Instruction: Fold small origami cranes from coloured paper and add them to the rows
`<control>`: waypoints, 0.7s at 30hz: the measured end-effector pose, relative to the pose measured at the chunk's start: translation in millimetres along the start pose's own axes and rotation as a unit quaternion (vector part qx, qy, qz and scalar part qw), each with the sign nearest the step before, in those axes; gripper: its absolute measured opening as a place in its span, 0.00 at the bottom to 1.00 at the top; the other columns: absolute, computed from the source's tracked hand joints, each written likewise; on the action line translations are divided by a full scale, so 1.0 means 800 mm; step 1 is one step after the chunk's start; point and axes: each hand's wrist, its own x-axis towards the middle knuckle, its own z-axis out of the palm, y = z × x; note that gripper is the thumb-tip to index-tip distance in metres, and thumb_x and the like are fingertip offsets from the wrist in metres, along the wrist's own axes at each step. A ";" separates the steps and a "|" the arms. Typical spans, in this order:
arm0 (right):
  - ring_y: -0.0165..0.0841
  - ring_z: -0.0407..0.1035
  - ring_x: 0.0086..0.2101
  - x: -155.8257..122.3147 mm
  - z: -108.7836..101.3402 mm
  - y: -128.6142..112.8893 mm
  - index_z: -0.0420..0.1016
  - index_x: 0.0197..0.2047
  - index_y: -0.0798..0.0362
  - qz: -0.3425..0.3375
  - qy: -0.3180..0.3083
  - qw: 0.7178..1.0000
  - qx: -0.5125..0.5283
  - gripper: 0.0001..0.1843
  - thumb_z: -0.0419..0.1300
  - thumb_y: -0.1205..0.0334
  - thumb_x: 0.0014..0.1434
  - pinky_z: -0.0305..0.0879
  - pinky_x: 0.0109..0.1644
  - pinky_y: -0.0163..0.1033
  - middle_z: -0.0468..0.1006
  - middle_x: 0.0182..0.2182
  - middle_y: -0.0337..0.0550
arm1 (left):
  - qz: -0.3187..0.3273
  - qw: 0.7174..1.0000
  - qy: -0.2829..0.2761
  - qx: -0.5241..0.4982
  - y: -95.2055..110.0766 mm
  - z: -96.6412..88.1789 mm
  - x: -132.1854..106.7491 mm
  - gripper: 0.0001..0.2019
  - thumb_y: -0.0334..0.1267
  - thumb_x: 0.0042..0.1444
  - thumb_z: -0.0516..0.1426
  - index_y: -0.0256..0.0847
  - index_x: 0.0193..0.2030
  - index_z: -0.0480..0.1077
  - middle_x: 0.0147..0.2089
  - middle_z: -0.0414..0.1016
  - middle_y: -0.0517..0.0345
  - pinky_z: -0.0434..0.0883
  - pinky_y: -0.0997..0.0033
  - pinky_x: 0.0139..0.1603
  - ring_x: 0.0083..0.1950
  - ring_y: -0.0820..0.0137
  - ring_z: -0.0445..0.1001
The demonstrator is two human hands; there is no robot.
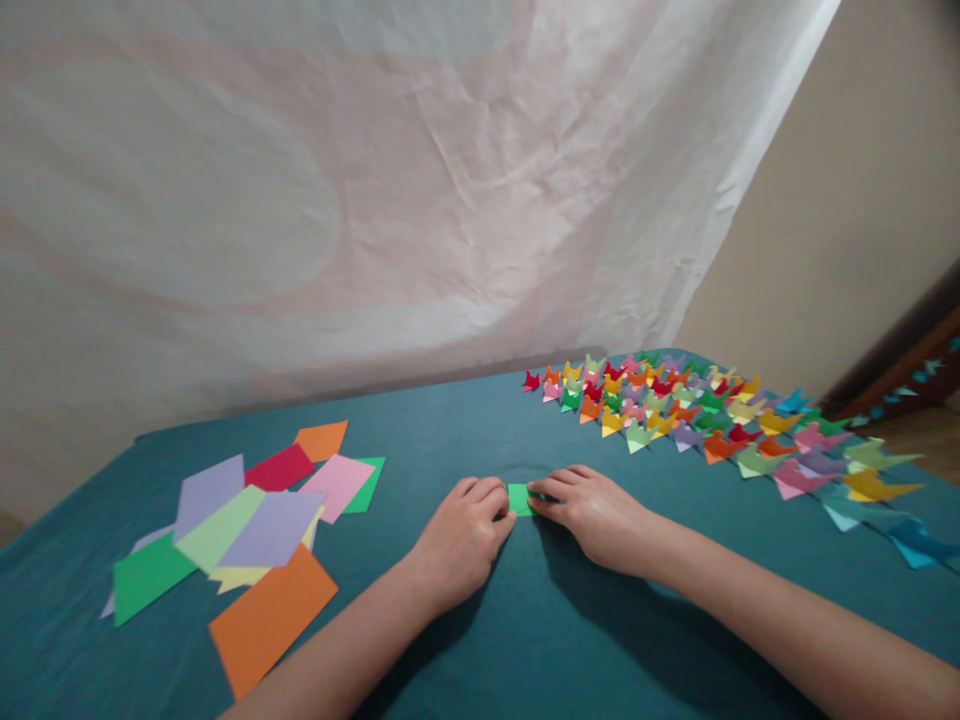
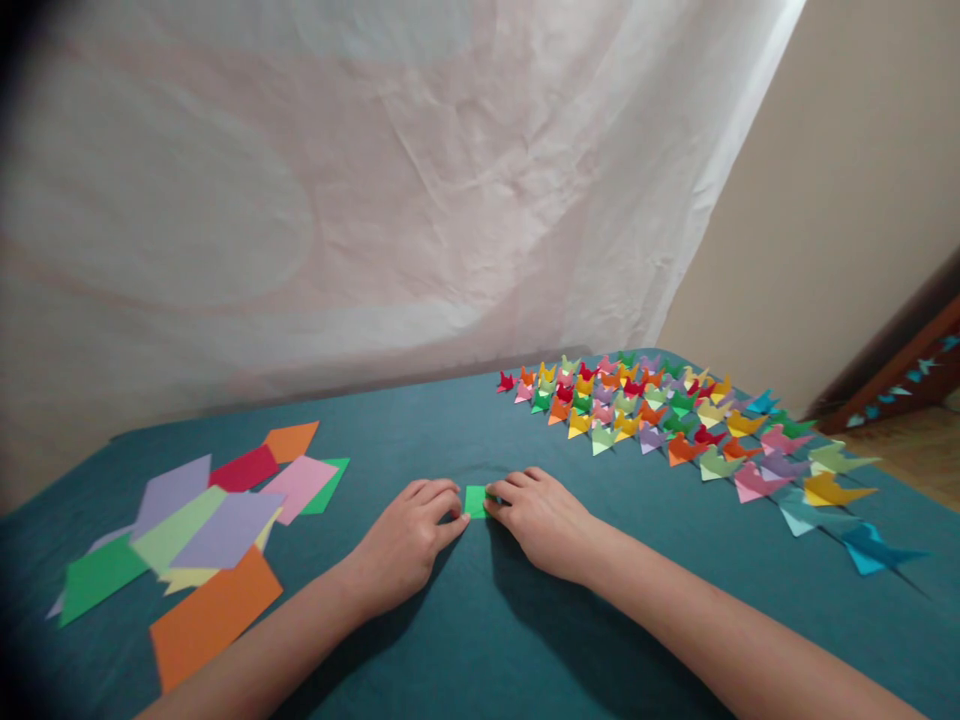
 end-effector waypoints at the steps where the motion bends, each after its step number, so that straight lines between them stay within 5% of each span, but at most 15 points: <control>1: 0.39 0.65 0.47 0.000 0.000 0.001 0.70 0.52 0.52 0.000 -0.002 1.000 0.001 0.18 0.49 0.69 0.60 0.58 0.49 0.46 0.71 0.51 0.49 | -0.003 1.000 0.002 -0.008 -0.002 0.002 -0.002 0.14 0.33 0.64 0.45 0.39 0.43 0.72 0.40 0.69 0.51 0.63 0.59 0.49 0.49 0.63 0.65; 9: 0.40 0.64 0.48 -0.003 0.007 0.006 0.68 0.55 0.51 -0.007 -0.012 1.000 0.014 0.21 0.50 0.69 0.59 0.58 0.50 0.47 0.69 0.54 0.48 | -0.057 0.993 0.072 -0.072 -0.025 0.021 -0.020 0.14 0.28 0.61 0.47 0.40 0.45 0.72 0.41 0.70 0.51 0.65 0.63 0.43 0.44 0.65 0.66; 14: 0.40 0.63 0.49 -0.001 0.005 0.005 0.68 0.55 0.52 -0.002 -0.013 1.000 0.017 0.21 0.48 0.70 0.59 0.59 0.49 0.47 0.69 0.53 0.49 | -0.029 0.996 0.055 -0.071 -0.020 0.021 -0.015 0.15 0.30 0.62 0.47 0.44 0.53 0.67 0.48 0.68 0.50 0.65 0.60 0.48 0.50 0.64 0.64; 21: 0.41 0.61 0.52 -0.006 0.006 -0.002 0.65 0.57 0.54 0.004 -0.001 1.000 0.027 0.25 0.50 0.72 0.56 0.58 0.53 0.47 0.67 0.55 0.51 | -0.015 0.998 0.034 -0.052 -0.014 0.019 -0.009 0.14 0.33 0.63 0.47 0.46 0.52 0.68 0.48 0.68 0.51 0.63 0.58 0.51 0.54 0.63 0.62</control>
